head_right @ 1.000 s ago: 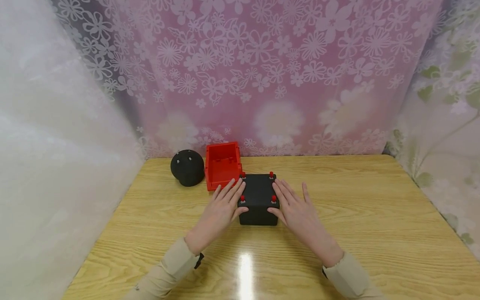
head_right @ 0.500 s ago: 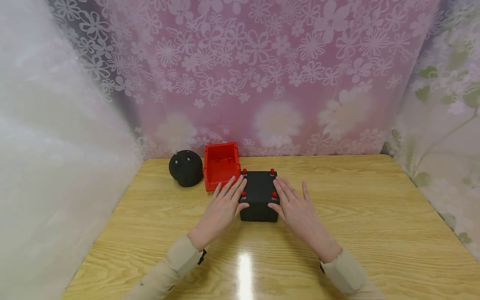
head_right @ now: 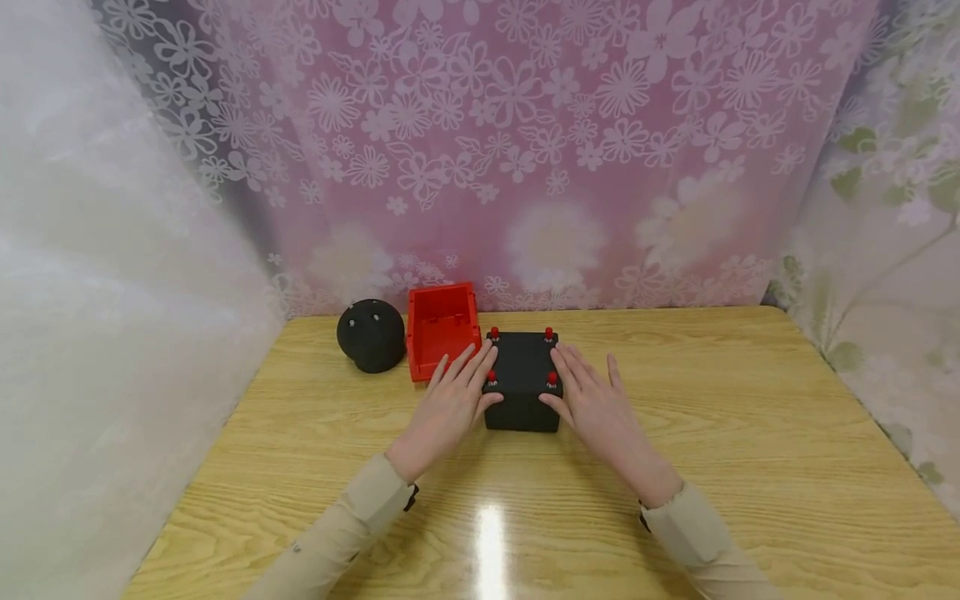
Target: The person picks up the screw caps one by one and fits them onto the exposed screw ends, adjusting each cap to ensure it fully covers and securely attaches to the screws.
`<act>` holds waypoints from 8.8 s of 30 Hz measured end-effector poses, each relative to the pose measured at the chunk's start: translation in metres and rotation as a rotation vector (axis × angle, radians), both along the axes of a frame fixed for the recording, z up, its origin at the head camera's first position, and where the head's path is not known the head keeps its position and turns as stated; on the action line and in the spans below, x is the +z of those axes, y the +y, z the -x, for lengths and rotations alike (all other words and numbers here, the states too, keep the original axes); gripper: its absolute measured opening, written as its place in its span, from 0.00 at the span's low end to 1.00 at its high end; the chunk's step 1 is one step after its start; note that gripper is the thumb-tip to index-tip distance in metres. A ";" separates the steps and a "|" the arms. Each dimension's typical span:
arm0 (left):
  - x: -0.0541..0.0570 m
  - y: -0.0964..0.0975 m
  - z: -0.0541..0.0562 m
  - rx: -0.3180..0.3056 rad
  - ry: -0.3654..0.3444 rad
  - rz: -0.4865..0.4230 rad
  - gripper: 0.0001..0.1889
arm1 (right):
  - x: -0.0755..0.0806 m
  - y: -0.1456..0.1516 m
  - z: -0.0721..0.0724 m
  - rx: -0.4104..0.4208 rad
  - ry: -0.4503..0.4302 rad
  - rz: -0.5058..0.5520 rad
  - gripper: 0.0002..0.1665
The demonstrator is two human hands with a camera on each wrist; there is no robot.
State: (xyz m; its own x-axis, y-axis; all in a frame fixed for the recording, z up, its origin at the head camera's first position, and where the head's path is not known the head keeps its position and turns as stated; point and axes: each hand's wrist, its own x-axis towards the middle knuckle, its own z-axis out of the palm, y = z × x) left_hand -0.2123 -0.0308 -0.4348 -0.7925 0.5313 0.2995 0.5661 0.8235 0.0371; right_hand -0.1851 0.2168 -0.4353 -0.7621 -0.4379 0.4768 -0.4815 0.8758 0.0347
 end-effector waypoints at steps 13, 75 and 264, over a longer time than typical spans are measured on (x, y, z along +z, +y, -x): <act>0.002 0.005 0.013 0.011 0.030 0.024 0.39 | 0.004 0.003 0.015 -0.032 -0.092 -0.024 0.45; 0.005 0.024 0.085 0.046 -0.055 0.023 0.39 | 0.002 0.022 0.093 0.028 -0.115 -0.008 0.44; 0.000 -0.193 0.039 0.324 -0.023 -0.190 0.39 | -0.003 -0.236 0.119 0.206 -0.135 -0.120 0.43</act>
State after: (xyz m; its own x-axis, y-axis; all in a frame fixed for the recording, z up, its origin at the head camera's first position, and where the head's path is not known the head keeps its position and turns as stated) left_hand -0.2512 -0.2235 -0.4349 -0.9182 0.1884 0.3485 0.2743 0.9371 0.2159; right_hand -0.3038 -0.0187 -0.4386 -0.7039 -0.6380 0.3122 -0.6568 0.7520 0.0560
